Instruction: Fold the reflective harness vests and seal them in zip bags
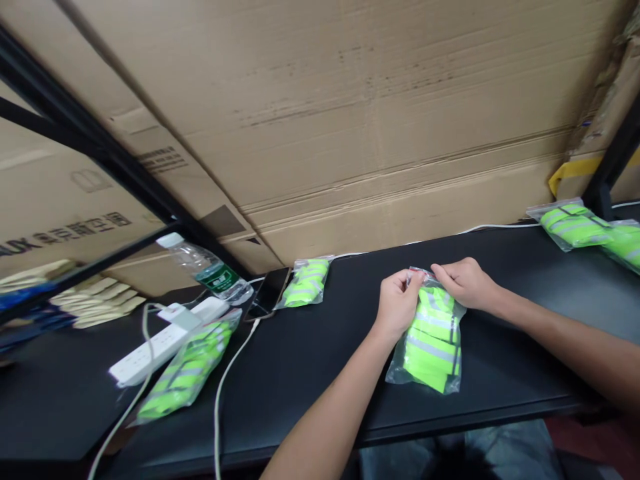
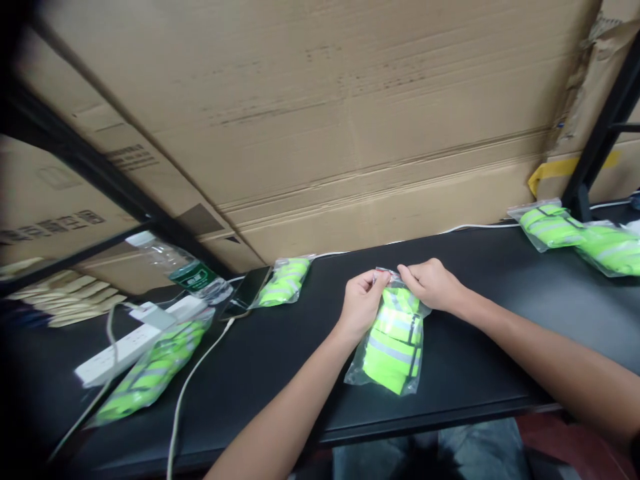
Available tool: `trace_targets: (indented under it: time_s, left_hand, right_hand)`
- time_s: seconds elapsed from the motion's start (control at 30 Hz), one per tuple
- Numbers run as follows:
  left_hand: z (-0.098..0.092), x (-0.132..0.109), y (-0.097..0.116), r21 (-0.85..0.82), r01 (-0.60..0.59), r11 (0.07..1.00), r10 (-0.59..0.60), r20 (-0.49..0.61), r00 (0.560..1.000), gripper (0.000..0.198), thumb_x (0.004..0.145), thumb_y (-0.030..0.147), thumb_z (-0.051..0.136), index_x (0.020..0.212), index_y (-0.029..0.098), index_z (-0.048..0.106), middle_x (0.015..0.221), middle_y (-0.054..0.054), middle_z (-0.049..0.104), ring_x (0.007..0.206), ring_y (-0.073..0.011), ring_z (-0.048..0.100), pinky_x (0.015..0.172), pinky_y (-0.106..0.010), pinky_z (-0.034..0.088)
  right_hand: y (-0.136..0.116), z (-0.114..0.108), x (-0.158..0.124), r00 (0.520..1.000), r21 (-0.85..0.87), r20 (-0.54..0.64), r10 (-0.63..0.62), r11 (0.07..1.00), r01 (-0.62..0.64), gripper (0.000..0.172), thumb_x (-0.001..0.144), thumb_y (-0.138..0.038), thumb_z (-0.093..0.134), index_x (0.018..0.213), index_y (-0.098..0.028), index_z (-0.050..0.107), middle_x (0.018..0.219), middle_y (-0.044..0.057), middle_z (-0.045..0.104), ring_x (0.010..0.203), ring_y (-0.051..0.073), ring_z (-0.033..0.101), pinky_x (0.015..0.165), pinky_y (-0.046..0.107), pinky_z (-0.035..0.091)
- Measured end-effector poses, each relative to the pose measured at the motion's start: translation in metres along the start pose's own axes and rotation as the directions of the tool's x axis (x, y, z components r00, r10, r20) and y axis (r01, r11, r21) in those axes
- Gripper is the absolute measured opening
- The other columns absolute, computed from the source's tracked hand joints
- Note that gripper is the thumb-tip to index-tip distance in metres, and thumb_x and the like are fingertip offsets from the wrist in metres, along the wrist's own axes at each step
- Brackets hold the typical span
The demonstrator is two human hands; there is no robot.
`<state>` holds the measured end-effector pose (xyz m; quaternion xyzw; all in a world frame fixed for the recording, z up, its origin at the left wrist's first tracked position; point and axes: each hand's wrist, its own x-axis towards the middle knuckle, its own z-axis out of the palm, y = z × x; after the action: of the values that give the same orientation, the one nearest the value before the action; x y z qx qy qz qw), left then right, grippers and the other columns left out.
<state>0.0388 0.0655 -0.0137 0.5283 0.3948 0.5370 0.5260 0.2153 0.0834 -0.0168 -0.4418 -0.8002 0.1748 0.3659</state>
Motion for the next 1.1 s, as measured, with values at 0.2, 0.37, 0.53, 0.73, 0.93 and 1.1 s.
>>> trace_targets:
  time_s: [0.2, 0.37, 0.53, 0.73, 0.93, 1.1]
  left_hand:
    - [-0.005, 0.001, 0.004, -0.024, 0.078, 0.997, -0.076, 0.063, 0.995, 0.033, 0.066, 0.044, 0.086, 0.074, 0.014, 0.077, 0.068, -0.005, 0.07, 0.06, -0.0152, 0.06, 0.06, -0.027, 0.046]
    - [-0.011, 0.0, 0.019, -0.062, 0.122, 0.991, -0.12, 0.029, 0.992, 0.03, 0.065, 0.039, 0.088, 0.074, 0.013, 0.078, 0.071, -0.007, 0.074, 0.064, -0.0168, 0.065, 0.063, -0.027, 0.049]
    - [-0.042, -0.019, 0.041, -0.145, 0.212, 0.966, -0.225, -0.075, 0.972, 0.031, 0.071, 0.039, 0.085, 0.084, 0.012, 0.079, 0.079, -0.011, 0.078, 0.065, -0.0197, 0.071, 0.069, -0.031, 0.056]
    - [-0.142, -0.069, 0.097, -0.118, 0.406, 0.906, -0.418, -0.398, 0.817, 0.033, 0.06, 0.035, 0.092, 0.083, 0.016, 0.079, 0.074, -0.009, 0.078, 0.063, -0.0224, 0.073, 0.06, -0.03, 0.06]
    - [-0.259, -0.072, 0.139, 0.366, 0.584, 0.724, -0.339, -0.548, 0.764, 0.038, 0.054, 0.042, 0.091, 0.082, 0.02, 0.077, 0.085, -0.008, 0.08, 0.078, -0.0273, 0.077, 0.064, -0.029, 0.063]
    - [-0.32, -0.049, 0.122, 0.728, 0.586, 0.357, -0.164, -0.569, 0.806, 0.046, 0.057, 0.052, 0.078, 0.091, 0.022, 0.074, 0.087, -0.007, 0.08, 0.092, -0.0368, 0.074, 0.078, -0.039, 0.06]
  right_hand:
    - [-0.012, 0.006, 0.001, 0.996, 0.035, -0.084, 0.035, 0.999, -0.032, 0.063, 0.098, -0.064, 0.034, 0.051, -0.022, 0.029, 0.047, -0.001, 0.036, 0.046, 0.011, 0.031, 0.051, 0.031, 0.024]
    - [-0.011, 0.006, -0.003, 0.999, 0.144, -0.027, 0.035, 0.989, -0.031, 0.051, 0.103, -0.055, 0.034, 0.064, -0.023, 0.044, 0.055, -0.002, 0.045, 0.051, 0.013, 0.042, 0.051, 0.028, 0.033]
    - [-0.001, 0.007, -0.014, 0.966, 0.308, 0.257, -0.004, 0.948, -0.079, 0.03, 0.103, -0.049, 0.041, 0.106, -0.024, 0.057, 0.077, 0.001, 0.063, 0.064, 0.016, 0.058, 0.061, 0.03, 0.046]
    - [-0.002, 0.012, -0.015, 0.881, 0.25, 0.473, 0.002, 0.958, -0.137, 0.027, 0.104, -0.047, 0.041, 0.117, -0.025, 0.051, 0.085, 0.001, 0.064, 0.074, 0.017, 0.059, 0.074, 0.033, 0.047]
    - [-0.003, 0.009, -0.01, 0.846, 0.209, 0.53, 0.058, 0.958, -0.197, 0.031, 0.104, -0.049, 0.038, 0.119, -0.025, 0.052, 0.086, 0.0, 0.064, 0.073, 0.016, 0.057, 0.072, 0.03, 0.044]
    - [-0.003, 0.009, -0.008, 0.842, 0.221, 0.537, 0.057, 0.953, -0.205, 0.032, 0.104, -0.048, 0.039, 0.12, -0.024, 0.053, 0.085, -0.001, 0.064, 0.072, 0.015, 0.057, 0.07, 0.029, 0.043]
